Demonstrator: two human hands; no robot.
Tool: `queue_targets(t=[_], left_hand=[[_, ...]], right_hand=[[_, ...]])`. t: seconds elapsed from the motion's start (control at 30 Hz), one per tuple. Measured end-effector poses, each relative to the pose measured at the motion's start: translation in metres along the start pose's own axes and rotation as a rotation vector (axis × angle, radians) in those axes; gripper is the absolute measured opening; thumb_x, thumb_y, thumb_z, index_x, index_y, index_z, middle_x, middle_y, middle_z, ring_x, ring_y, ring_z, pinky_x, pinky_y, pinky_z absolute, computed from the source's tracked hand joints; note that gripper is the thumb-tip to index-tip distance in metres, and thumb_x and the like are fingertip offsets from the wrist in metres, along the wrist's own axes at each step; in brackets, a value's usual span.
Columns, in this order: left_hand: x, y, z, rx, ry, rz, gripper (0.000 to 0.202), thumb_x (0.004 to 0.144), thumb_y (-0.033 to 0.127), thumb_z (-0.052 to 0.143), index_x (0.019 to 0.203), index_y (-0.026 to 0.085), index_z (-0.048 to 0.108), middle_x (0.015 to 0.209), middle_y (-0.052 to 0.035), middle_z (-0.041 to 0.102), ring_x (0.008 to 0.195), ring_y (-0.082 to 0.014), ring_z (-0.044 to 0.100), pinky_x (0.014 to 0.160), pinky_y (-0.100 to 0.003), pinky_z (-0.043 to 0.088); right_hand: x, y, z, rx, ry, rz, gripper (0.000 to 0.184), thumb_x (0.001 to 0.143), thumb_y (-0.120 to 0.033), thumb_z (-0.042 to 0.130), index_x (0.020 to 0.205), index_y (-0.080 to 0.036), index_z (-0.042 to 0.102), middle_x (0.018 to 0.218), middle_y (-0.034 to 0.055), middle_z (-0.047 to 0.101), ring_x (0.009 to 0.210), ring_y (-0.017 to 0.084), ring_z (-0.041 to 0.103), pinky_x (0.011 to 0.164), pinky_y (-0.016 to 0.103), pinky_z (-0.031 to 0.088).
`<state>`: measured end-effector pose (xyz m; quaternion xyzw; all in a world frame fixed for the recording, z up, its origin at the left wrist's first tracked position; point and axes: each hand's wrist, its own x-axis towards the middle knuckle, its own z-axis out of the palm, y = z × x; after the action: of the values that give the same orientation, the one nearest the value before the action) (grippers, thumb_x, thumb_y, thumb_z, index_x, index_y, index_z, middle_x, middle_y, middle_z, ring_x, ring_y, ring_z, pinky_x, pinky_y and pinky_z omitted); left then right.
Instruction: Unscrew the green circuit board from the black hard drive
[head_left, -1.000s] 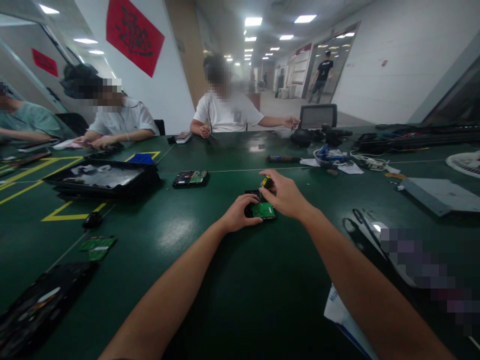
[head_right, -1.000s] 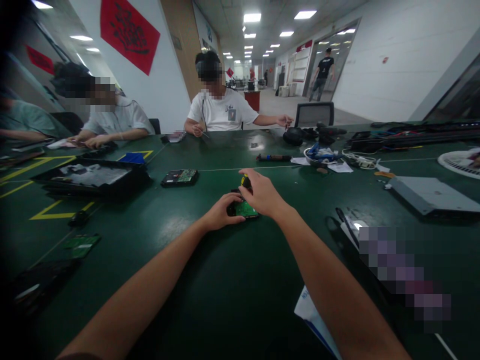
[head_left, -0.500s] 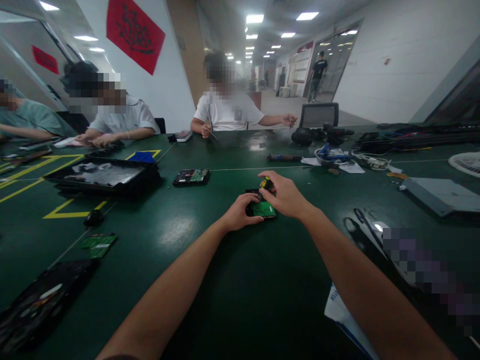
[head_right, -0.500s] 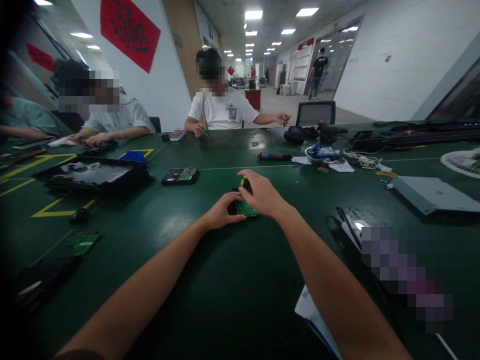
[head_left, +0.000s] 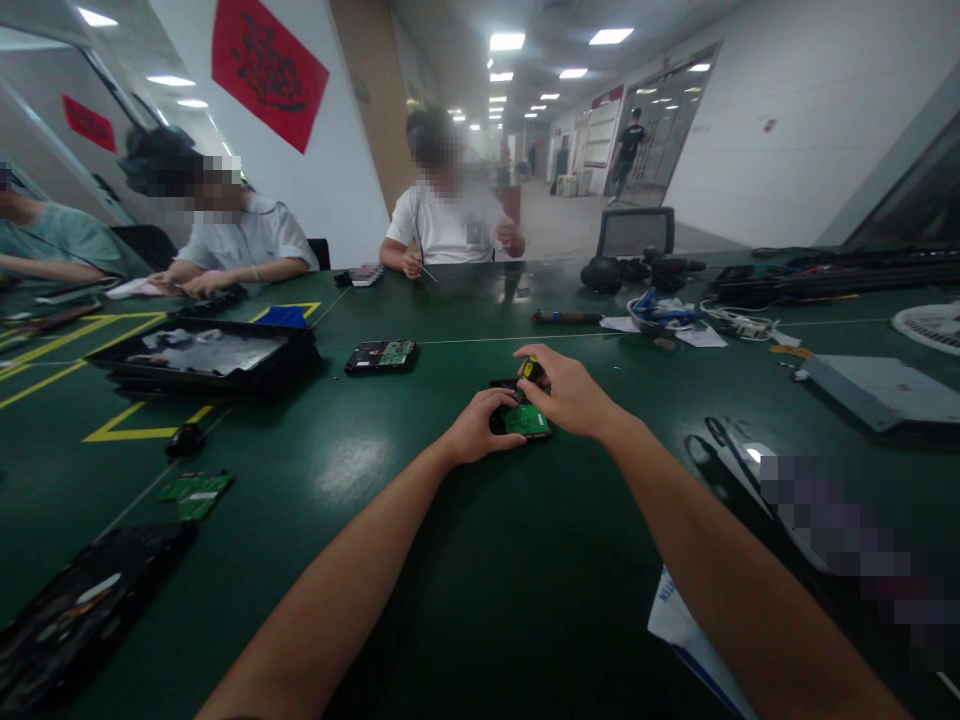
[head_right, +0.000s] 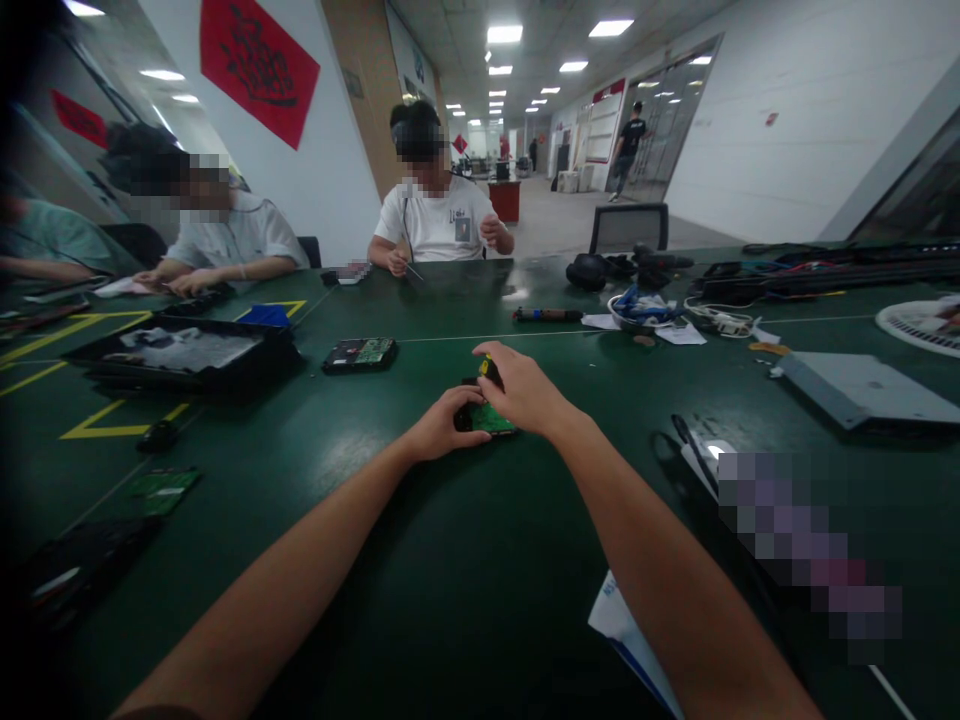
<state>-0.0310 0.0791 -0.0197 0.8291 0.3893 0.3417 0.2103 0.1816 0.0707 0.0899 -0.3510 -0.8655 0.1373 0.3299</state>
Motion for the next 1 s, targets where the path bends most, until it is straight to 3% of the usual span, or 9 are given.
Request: queue_targets(t=[0.3, 0.5, 0.6, 0.8, 0.9, 1.0], left_hand=[[0.0, -0.002, 0.001, -0.01, 0.012, 0.041, 0.061, 0.069, 0.043, 0.087, 0.121, 0.024, 0.06, 0.134, -0.0103, 0.059, 0.133, -0.0309, 0.05, 0.113, -0.051, 0.041], [0.0, -0.002, 0.002, -0.009, 0.01, 0.049, 0.06, 0.07, 0.043, 0.086, 0.122, 0.024, 0.061, 0.134, -0.0096, 0.059, 0.131, -0.03, 0.051, 0.113, -0.05, 0.041], [0.0, -0.003, 0.003, -0.009, 0.017, 0.044, 0.06, 0.07, 0.044, 0.086, 0.12, 0.024, 0.061, 0.134, -0.0098, 0.059, 0.132, -0.0303, 0.05, 0.113, -0.05, 0.041], [0.0, -0.004, 0.003, 0.008, 0.014, 0.012, 0.06, 0.069, 0.045, 0.086, 0.119, 0.023, 0.06, 0.135, -0.0106, 0.057, 0.131, -0.0308, 0.05, 0.113, -0.049, 0.042], [0.0, -0.003, 0.003, 0.017, 0.009, 0.004, 0.061, 0.069, 0.045, 0.086, 0.12, 0.023, 0.06, 0.135, -0.0108, 0.057, 0.131, -0.0312, 0.05, 0.112, -0.048, 0.042], [0.0, -0.003, 0.002, 0.02, 0.005, 0.007, 0.062, 0.07, 0.046, 0.085, 0.121, 0.023, 0.06, 0.135, -0.0102, 0.057, 0.131, -0.0309, 0.05, 0.113, -0.049, 0.041]], right_hand=[[0.0, -0.001, -0.002, 0.016, -0.044, -0.089, 0.046, 0.09, -0.015, 0.053, 0.135, -0.021, 0.053, 0.129, 0.0104, 0.065, 0.114, 0.025, 0.062, 0.101, 0.043, 0.048], [0.002, -0.001, 0.002, 0.01, 0.016, -0.092, 0.044, 0.098, -0.026, 0.046, 0.142, -0.02, 0.053, 0.138, 0.0112, 0.061, 0.126, 0.025, 0.057, 0.108, 0.047, 0.044], [0.003, -0.004, 0.0, 0.036, 0.025, -0.07, 0.041, 0.101, -0.027, 0.041, 0.138, -0.02, 0.057, 0.128, 0.0097, 0.068, 0.118, 0.023, 0.062, 0.103, 0.044, 0.046], [0.002, -0.007, 0.002, 0.186, 0.063, 0.048, 0.024, 0.095, -0.038, 0.057, 0.107, -0.022, 0.07, 0.104, 0.0054, 0.072, 0.087, 0.018, 0.065, 0.08, 0.034, 0.051], [0.002, -0.005, 0.008, 0.312, 0.078, 0.153, 0.026, 0.093, -0.046, 0.06, 0.098, -0.022, 0.068, 0.091, 0.0032, 0.07, 0.071, 0.015, 0.061, 0.065, 0.029, 0.049], [0.004, -0.003, 0.012, 0.487, 0.062, 0.242, 0.034, 0.097, -0.051, 0.051, 0.104, -0.022, 0.068, 0.094, 0.0041, 0.069, 0.062, 0.012, 0.059, 0.054, 0.026, 0.046]])
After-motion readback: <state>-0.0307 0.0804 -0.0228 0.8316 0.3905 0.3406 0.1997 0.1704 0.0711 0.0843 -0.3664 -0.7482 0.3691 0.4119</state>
